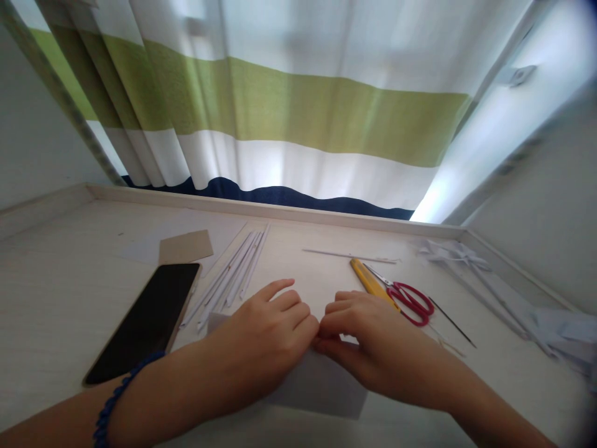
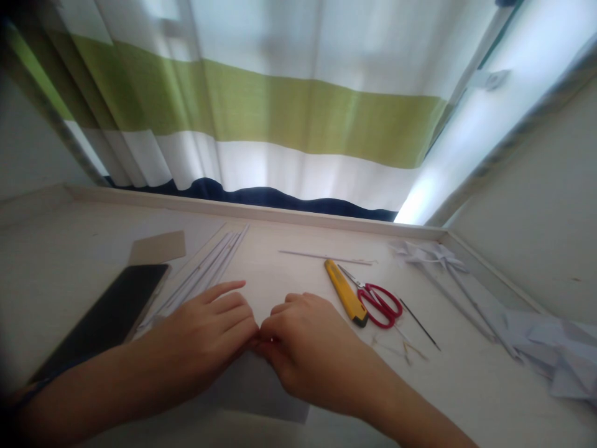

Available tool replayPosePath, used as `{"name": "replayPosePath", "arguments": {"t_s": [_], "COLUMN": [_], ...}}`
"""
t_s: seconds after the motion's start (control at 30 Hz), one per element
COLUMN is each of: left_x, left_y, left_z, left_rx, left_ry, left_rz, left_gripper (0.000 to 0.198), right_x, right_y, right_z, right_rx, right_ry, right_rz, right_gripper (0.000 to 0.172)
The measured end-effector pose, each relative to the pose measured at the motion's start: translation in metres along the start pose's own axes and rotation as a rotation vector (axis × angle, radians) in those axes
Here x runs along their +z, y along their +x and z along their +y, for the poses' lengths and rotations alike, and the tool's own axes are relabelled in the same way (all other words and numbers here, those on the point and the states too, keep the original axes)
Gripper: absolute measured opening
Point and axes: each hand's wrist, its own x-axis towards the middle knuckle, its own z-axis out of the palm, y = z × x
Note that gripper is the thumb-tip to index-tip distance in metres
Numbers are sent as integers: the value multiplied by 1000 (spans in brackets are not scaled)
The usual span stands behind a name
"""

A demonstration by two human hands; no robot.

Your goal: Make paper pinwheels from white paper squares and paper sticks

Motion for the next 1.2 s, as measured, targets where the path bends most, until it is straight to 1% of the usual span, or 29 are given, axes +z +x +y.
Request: {"name": "replayPosePath", "arguments": {"t_s": [0.07,0.13,0.3,0.4,0.53,0.63,0.77,0.83,0.97,1.07,1.13,1.2], "left_x": [-2,-2,-5,-7,-9,-9,-3,2,10,10,11,12], "left_y": [1,3,2,1,-1,-3,-4,-3,0,2,3,3], "left_z": [-7,-14,-34,-47,-62,-68,-69,-67,-54,-42,-39,-43], "left_rx": [73,95,72,42,8,-17,-40,-56,-42,-7,-7,-19], "left_ry": [34,58,112,164,183,169,142,112,46,62,85,108], "left_rz": [-2,8,50,71,62,49,11,-6,-16,5,18,29], "left_gripper": [16,21,28,29,29,29,27,26,23,24,25,25], "right_x": [-5,-10,-25,-33,-39,-40,-38,-34,-20,-9,-4,-3], "right_y": [-1,-3,-6,-6,-5,-5,-3,-2,5,11,13,14], "right_z": [3,8,24,35,45,52,58,58,46,31,26,27], "right_rx": [33,77,132,179,223,246,199,164,90,5,-26,4], "right_ry": [48,83,151,149,151,157,115,86,99,51,18,28], "right_rz": [-11,-5,1,3,-14,-19,-52,-42,-22,-3,7,15], "right_gripper": [20,18,15,16,19,21,20,19,21,22,23,22]}}
